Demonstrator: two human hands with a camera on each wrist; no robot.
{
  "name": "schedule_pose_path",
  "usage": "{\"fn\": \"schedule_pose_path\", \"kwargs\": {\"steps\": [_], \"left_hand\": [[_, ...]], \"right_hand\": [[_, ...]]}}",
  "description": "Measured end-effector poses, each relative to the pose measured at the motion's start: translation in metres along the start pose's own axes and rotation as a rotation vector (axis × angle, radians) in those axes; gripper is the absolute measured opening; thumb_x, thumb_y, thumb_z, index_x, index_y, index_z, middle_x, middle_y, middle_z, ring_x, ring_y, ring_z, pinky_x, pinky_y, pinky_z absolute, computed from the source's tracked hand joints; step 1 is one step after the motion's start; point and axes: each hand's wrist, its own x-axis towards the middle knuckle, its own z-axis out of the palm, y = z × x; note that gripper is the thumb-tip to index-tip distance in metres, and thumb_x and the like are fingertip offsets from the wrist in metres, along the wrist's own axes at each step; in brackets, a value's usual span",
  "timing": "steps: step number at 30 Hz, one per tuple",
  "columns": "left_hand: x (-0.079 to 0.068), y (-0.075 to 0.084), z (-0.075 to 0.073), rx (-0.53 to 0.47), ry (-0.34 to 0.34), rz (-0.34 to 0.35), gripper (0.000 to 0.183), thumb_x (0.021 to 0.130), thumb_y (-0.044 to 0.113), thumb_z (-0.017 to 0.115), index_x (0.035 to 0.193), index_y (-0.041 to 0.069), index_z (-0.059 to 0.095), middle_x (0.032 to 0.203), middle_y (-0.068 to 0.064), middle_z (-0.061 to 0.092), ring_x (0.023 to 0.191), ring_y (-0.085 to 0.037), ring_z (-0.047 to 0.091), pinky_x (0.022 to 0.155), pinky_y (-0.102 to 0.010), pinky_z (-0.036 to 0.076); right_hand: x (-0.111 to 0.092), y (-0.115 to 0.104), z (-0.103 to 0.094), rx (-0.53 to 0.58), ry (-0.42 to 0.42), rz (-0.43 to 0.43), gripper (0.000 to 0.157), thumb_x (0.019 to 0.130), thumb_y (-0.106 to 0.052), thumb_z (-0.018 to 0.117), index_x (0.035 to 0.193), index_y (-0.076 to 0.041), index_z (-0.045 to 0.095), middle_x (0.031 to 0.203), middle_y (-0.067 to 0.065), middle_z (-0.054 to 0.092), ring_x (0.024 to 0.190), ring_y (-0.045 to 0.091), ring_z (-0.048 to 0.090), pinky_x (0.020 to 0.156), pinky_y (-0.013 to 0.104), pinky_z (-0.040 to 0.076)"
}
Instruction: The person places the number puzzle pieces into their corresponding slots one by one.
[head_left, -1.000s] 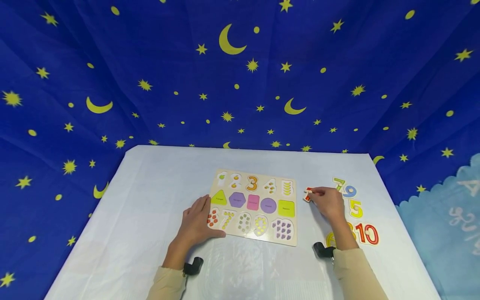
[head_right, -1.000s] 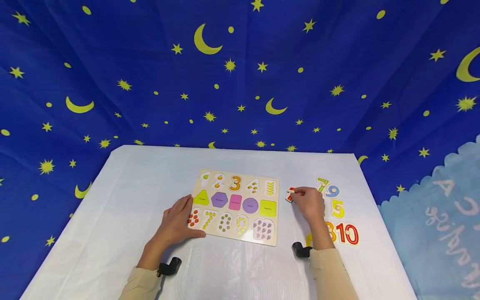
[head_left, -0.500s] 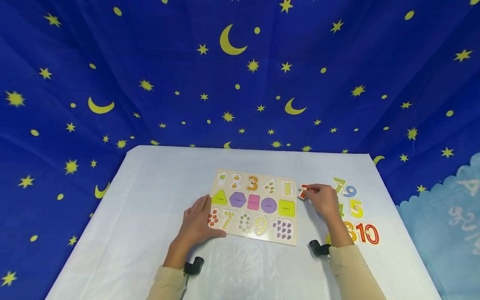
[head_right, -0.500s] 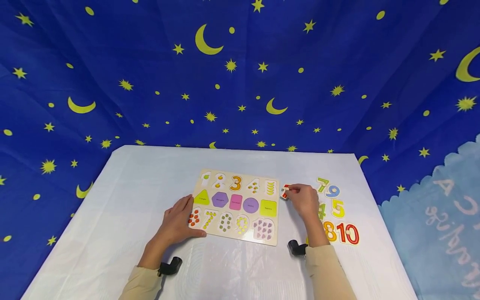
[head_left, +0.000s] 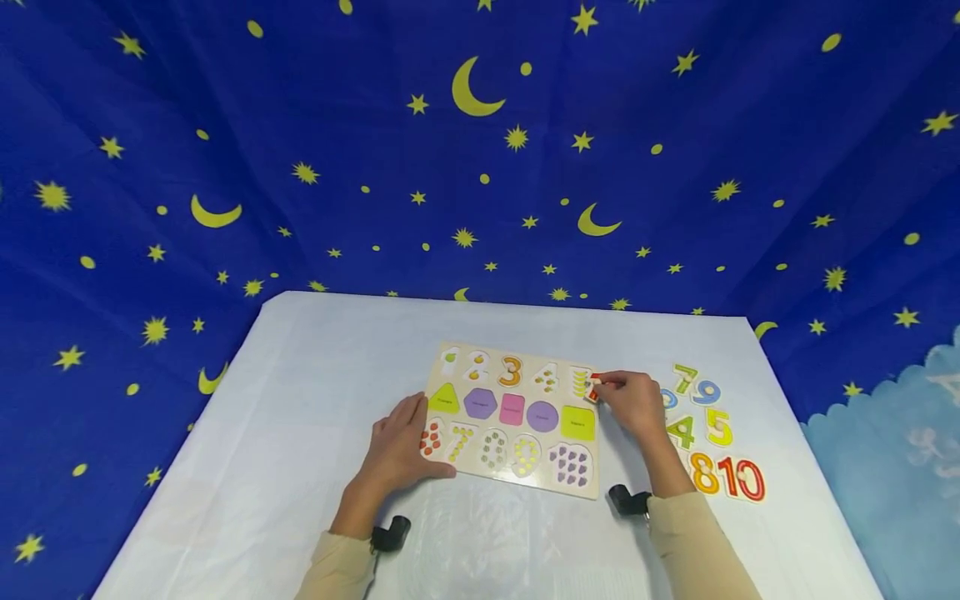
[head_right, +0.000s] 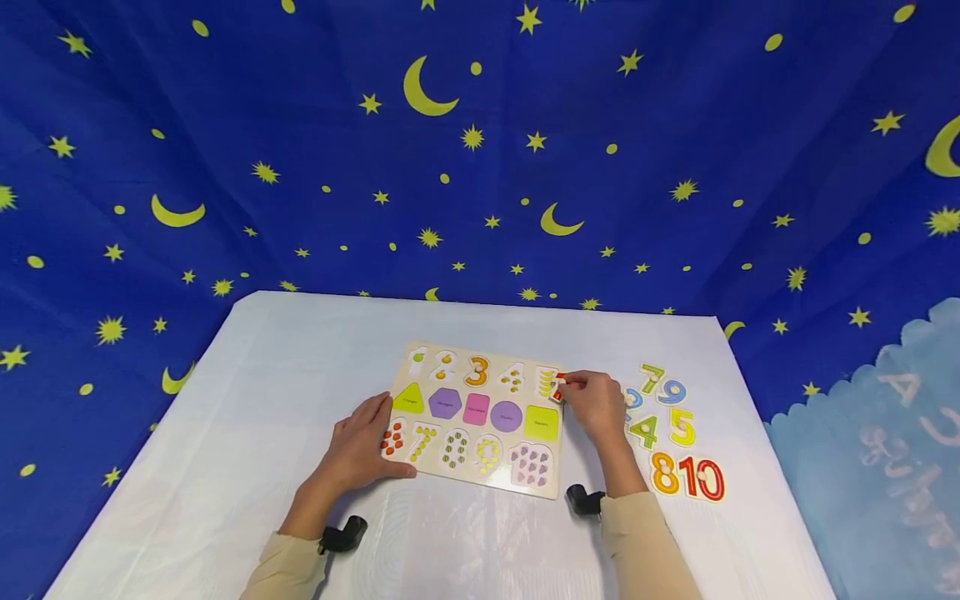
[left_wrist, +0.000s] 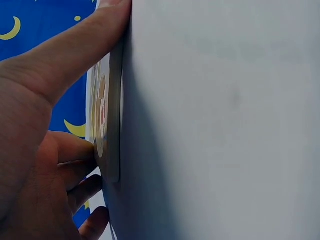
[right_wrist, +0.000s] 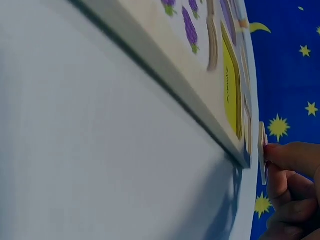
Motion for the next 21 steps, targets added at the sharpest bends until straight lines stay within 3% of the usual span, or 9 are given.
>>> {"fn": "schedule_pose_path", "kwargs": {"steps": [5, 11, 16, 21], "left_hand": [[0.002, -0.001, -0.002, 0.002, 0.027, 0.004, 0.13, 0.052, 0.061, 0.087, 0.151, 0.002, 0.026, 0.154, -0.012, 0.026, 0.14, -0.027, 0.022, 0.104, -0.053, 0.024], [-0.006, -0.004, 0.002, 0.011, 0.011, 0.008, 0.13, 0.054, 0.065, 0.084, 0.151, 0.001, 0.025, 0.154, -0.013, 0.025, 0.14, -0.028, 0.022, 0.103, -0.054, 0.025], [-0.007, -0.005, 0.004, -0.002, 0.054, 0.019, 0.13, 0.051, 0.064, 0.085, 0.149, 0.0, 0.029, 0.153, -0.014, 0.029, 0.139, -0.029, 0.025, 0.102, -0.054, 0.026], [-0.002, -0.004, 0.005, -0.006, 0.027, 0.012, 0.132, 0.051, 0.066, 0.084, 0.15, 0.001, 0.026, 0.154, -0.013, 0.026, 0.14, -0.029, 0.022, 0.103, -0.053, 0.025]], "right_hand": [[0.001, -0.008, 0.007, 0.02, -0.004, -0.018, 0.029, 0.086, -0.026, 0.069, 0.106, -0.005, 0.073, 0.077, 0.004, 0.063, 0.069, 0.021, 0.054, 0.056, 0.031, 0.04], [-0.003, -0.015, 0.016, 0.017, -0.047, -0.01, 0.027, 0.085, -0.024, 0.07, 0.104, -0.005, 0.073, 0.077, 0.004, 0.063, 0.068, 0.02, 0.054, 0.057, 0.031, 0.042], [-0.004, -0.023, 0.021, 0.024, -0.043, -0.041, 0.027, 0.085, -0.025, 0.07, 0.103, -0.005, 0.074, 0.078, 0.004, 0.063, 0.068, 0.02, 0.054, 0.058, 0.032, 0.042], [-0.001, -0.029, 0.021, 0.019, -0.025, -0.045, 0.026, 0.084, -0.026, 0.072, 0.101, -0.007, 0.074, 0.079, 0.002, 0.064, 0.066, 0.019, 0.054, 0.056, 0.031, 0.042]]}}
